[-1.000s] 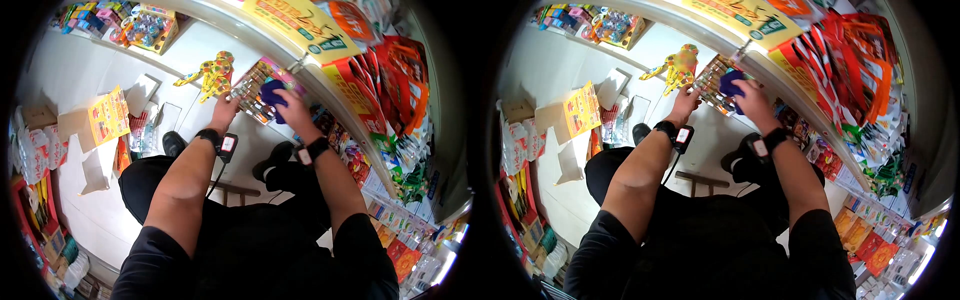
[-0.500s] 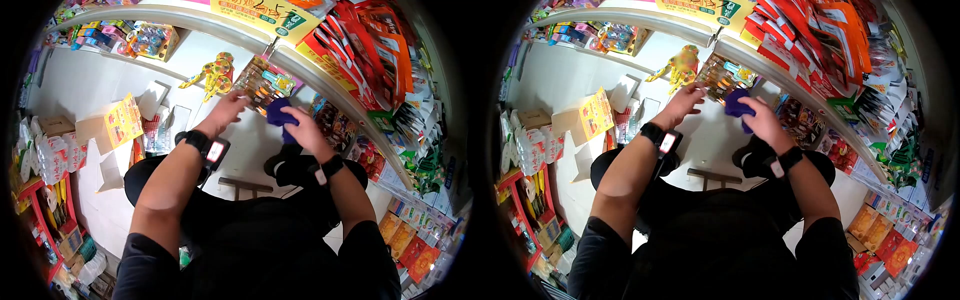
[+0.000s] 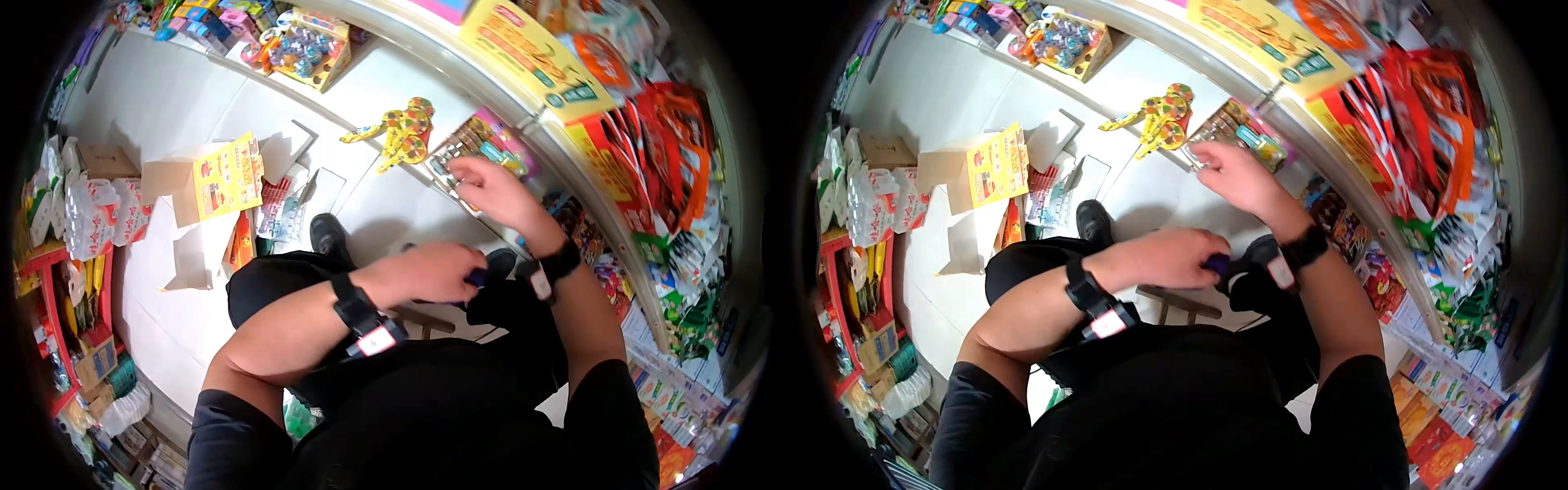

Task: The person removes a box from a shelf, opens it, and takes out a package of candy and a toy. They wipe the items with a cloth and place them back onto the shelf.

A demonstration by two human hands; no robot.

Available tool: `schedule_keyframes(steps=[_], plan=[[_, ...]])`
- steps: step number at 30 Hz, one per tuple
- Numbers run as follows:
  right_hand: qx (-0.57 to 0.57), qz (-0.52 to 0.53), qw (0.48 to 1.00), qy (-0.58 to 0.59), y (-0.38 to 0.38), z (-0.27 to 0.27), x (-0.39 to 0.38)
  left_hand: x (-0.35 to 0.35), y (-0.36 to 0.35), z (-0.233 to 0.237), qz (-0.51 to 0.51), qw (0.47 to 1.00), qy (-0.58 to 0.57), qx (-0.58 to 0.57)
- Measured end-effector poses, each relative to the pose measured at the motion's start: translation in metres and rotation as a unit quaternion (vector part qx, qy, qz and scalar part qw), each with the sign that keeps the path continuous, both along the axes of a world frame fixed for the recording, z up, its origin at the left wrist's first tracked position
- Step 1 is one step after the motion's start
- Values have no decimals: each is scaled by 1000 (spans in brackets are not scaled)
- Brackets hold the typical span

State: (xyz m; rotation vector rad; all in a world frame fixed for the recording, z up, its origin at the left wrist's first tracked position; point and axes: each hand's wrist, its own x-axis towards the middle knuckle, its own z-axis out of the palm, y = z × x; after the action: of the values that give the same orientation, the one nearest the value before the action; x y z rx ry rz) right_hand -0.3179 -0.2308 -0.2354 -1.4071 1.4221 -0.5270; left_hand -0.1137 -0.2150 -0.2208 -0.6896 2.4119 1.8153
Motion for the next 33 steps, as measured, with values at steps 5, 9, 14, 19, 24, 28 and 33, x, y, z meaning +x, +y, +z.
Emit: schedule_keyframes(steps=[5, 9, 14, 19, 24, 28, 33], plan=[[-109, 137, 974, 143, -92, -59, 71, -9, 3, 4, -80, 996, 14, -26], [-144, 251, 861, 418, -124, -116, 97, -5, -10, -6, -57, 997, -31, -39], [-247, 289, 744, 550, -125, -161, 100, 1, -20, -4, -71, 995, -29, -69], [-234, 277, 744, 561, -129, -158, 106, 7, -20, -9, -54, 995, -12, -84], [-212, 308, 783, 498, -140, -141, 94, 10, -25, -2, -42, 996, -22, -70], [-228, 230, 834, 446, -151, -123, 70, 13, -27, 2, 5, 998, -28, -61], [-357, 74, 906, 216, -102, -17, 38, 23, -53, 23, 100, 988, -62, 100]])
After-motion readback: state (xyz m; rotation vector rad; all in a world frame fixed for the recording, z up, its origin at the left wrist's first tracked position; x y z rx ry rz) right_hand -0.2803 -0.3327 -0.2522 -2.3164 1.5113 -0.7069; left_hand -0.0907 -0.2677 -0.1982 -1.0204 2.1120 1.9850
